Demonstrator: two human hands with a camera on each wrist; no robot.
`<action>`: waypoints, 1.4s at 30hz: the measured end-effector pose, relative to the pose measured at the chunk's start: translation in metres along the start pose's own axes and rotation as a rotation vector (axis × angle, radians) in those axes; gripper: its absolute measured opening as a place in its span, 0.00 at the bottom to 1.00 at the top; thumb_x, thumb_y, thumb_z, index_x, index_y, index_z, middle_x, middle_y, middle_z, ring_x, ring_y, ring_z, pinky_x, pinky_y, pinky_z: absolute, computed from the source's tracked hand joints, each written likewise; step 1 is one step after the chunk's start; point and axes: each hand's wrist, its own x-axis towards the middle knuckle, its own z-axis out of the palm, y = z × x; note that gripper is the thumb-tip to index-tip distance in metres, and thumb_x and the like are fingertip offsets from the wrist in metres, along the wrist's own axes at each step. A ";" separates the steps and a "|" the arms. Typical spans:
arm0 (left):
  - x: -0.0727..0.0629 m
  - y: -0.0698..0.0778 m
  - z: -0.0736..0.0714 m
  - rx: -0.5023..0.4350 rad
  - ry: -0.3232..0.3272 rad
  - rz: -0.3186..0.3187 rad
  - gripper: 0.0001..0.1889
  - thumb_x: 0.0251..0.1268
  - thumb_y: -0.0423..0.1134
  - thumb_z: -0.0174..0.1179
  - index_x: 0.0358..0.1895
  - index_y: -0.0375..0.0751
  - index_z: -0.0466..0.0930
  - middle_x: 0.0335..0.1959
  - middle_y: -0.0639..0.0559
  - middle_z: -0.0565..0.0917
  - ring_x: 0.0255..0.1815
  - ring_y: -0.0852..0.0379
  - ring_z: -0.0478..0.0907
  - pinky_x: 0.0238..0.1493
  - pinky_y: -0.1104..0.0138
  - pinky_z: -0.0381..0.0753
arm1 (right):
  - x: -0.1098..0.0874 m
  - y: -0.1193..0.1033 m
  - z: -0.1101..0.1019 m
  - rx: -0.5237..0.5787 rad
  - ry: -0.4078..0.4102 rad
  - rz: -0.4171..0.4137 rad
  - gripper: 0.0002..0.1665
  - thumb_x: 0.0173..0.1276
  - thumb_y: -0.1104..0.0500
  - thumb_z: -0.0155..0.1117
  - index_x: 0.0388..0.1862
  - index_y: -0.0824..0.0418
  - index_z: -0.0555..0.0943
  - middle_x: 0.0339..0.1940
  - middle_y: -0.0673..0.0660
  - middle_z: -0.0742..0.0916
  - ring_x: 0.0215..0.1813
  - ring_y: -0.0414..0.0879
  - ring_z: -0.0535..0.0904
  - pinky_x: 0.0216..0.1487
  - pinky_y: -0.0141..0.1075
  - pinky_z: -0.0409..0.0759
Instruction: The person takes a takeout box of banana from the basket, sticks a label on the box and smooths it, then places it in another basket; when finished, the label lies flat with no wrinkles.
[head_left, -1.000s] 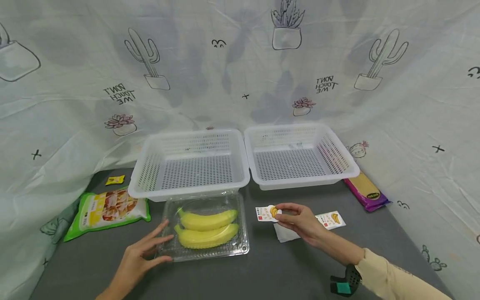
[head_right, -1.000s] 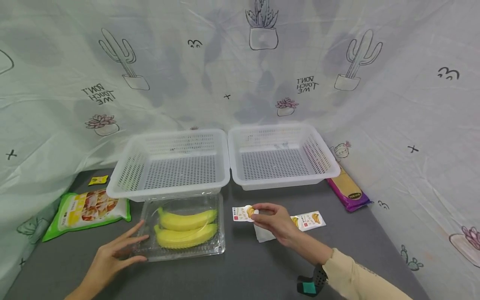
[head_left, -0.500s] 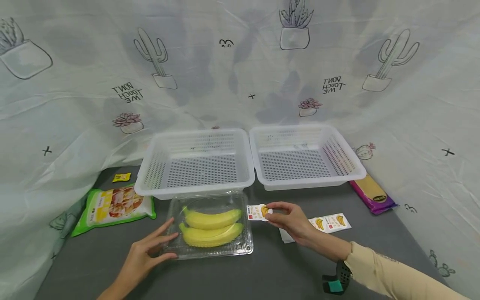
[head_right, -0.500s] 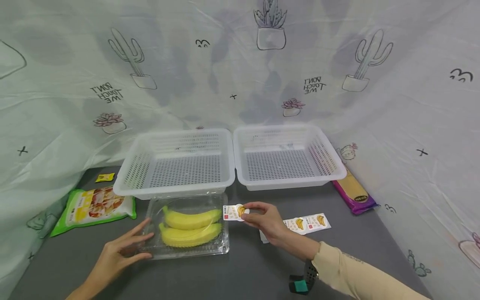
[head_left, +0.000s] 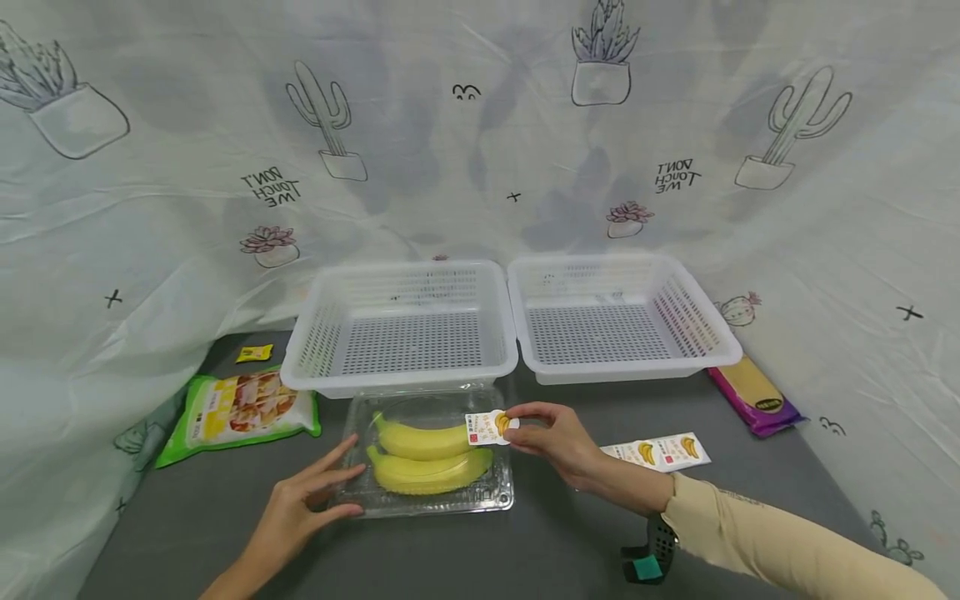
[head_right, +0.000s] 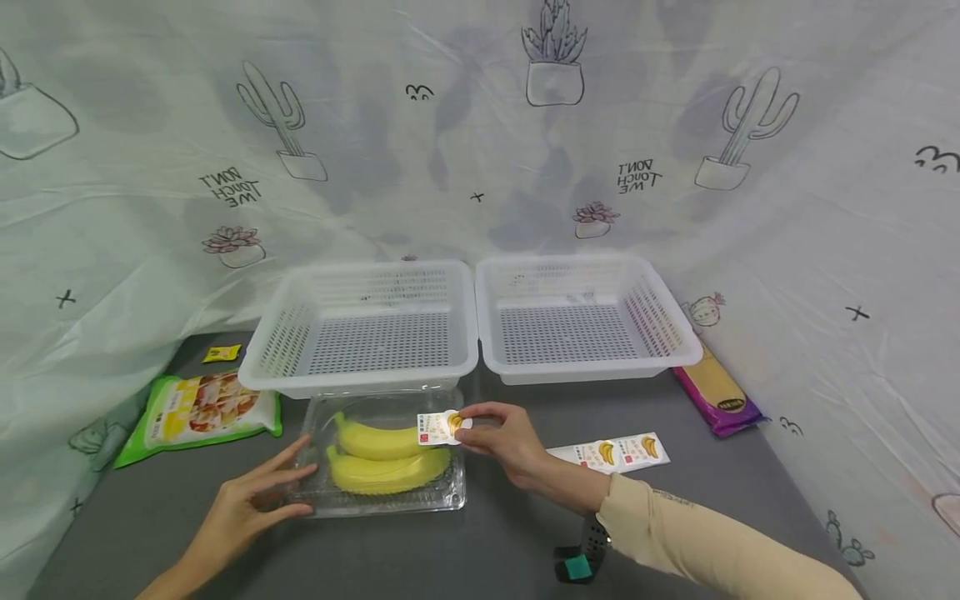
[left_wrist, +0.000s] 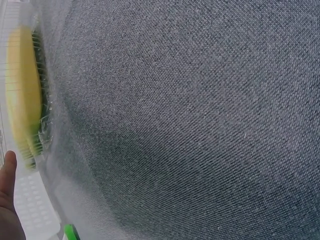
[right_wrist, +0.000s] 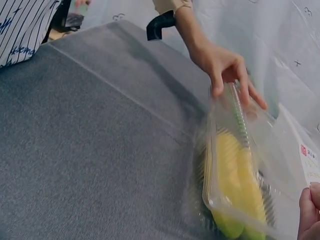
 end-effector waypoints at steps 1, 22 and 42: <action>0.000 0.000 0.000 0.004 -0.002 -0.005 0.30 0.36 0.27 0.75 0.53 0.40 0.83 0.65 0.35 0.70 0.58 0.72 0.72 0.42 0.77 0.79 | 0.001 0.000 0.002 -0.006 -0.004 -0.001 0.22 0.61 0.71 0.66 0.53 0.79 0.76 0.48 0.66 0.80 0.42 0.44 0.83 0.51 0.43 0.80; 0.001 0.007 -0.002 0.048 -0.011 -0.020 0.28 0.39 0.33 0.75 0.53 0.41 0.84 0.66 0.40 0.71 0.58 0.72 0.72 0.41 0.75 0.81 | 0.018 -0.004 0.043 -0.037 -0.058 -0.045 0.19 0.60 0.73 0.66 0.50 0.79 0.77 0.47 0.69 0.84 0.40 0.45 0.84 0.47 0.41 0.82; 0.000 0.002 0.000 0.041 0.010 -0.012 0.29 0.36 0.31 0.76 0.52 0.40 0.84 0.66 0.37 0.71 0.61 0.66 0.70 0.41 0.77 0.79 | 0.075 -0.017 0.034 -0.316 -0.553 -0.104 0.18 0.62 0.72 0.65 0.51 0.74 0.79 0.43 0.63 0.87 0.43 0.45 0.84 0.49 0.55 0.79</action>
